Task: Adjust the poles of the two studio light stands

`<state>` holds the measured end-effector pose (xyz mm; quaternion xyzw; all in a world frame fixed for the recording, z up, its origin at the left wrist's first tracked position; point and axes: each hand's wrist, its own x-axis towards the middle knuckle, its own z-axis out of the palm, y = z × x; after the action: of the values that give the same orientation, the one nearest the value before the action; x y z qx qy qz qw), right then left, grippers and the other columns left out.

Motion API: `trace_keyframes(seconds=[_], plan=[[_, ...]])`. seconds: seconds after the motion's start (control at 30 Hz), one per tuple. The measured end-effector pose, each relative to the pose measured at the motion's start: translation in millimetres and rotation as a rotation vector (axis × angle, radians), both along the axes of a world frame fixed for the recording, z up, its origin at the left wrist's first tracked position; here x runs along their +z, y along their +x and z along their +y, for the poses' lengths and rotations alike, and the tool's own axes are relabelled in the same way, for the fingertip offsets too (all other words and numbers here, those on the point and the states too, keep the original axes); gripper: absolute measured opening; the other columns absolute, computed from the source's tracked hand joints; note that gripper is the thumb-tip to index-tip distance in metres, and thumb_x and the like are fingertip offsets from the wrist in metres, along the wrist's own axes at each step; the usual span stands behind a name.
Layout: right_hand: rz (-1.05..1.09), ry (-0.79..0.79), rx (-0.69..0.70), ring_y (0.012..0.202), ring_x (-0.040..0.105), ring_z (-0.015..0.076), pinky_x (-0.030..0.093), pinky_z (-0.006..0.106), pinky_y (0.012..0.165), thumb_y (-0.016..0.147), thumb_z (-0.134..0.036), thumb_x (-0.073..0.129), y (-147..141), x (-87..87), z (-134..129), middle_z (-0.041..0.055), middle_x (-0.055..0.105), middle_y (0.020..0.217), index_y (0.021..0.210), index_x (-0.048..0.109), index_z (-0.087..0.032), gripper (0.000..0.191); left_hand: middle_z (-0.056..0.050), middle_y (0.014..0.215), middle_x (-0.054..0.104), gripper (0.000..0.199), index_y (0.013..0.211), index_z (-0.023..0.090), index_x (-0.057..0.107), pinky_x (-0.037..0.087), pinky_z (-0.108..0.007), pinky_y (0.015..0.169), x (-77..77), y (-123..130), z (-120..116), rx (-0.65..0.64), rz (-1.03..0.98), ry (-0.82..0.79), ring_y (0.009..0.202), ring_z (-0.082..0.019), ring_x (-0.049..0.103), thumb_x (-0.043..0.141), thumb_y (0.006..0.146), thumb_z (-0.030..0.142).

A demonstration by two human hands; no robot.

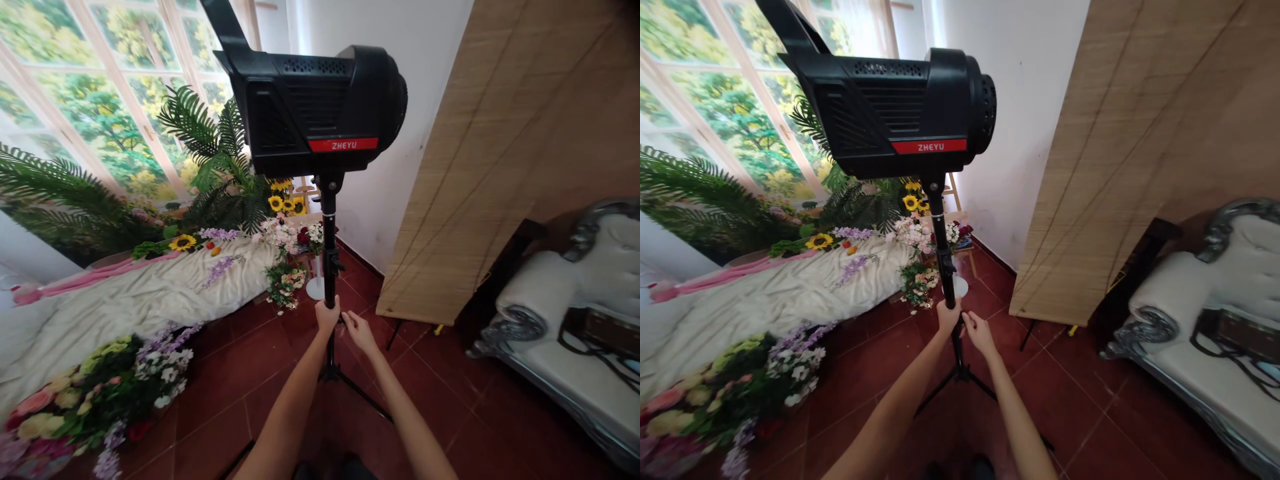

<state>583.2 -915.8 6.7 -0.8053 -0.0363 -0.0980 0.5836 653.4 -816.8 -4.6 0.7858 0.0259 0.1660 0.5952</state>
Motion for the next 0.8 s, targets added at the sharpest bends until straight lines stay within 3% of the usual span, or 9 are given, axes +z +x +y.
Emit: trace_keyframes(seconds=[0.23,0.6,0.73,0.8], plan=[[0.044,0.083,-0.004,0.05,0.059,0.0172,0.043,0.025,0.056,0.083,-0.061,0.034,1,-1.6,-2,0.0011,0.062,0.05,0.068,0.049,-0.023,0.043,-0.001,0.049,0.053,0.04,0.051,0.017,0.051,0.037,-0.021,0.047,3.5,0,-9,0.047,0.055,-0.042,0.047,-0.011,0.048,0.057,0.07,0.052],[0.052,0.051,0.053,0.05,0.057,0.0165,0.041,0.024,0.053,0.081,-0.066,0.034,4,-11.9,-16,0.0018,0.062,0.051,0.069,0.053,-0.021,0.05,-0.004,0.061,0.062,0.033,0.066,0.018,0.06,0.043,-0.024,0.059,8.4,-11,-12,0.119,0.094,0.099,0.06,-0.016,0.059,0.058,0.072,0.051],[0.055,0.049,0.025,0.054,0.058,0.0183,0.042,0.025,0.057,0.078,-0.069,0.036,0,-13.7,-14,0.0047,0.064,0.055,0.073,0.055,-0.019,0.054,-0.005,0.073,0.065,0.032,0.081,0.02,0.063,0.044,-0.025,0.065,13.4,-30,-1,0.045,0.093,0.135,0.069,-0.017,0.061,0.06,0.071,0.05],[0.049,0.043,0.018,0.056,0.058,0.0187,0.042,0.026,0.06,0.079,-0.068,0.036,-4,-13.1,-11,0.0059,0.065,0.055,0.076,0.057,-0.018,0.055,-0.005,0.083,0.067,0.033,0.092,0.02,0.062,0.045,-0.025,0.07,5.6,-48,11,-0.027,0.062,0.075,0.076,-0.016,0.062,0.058,0.075,0.047]])
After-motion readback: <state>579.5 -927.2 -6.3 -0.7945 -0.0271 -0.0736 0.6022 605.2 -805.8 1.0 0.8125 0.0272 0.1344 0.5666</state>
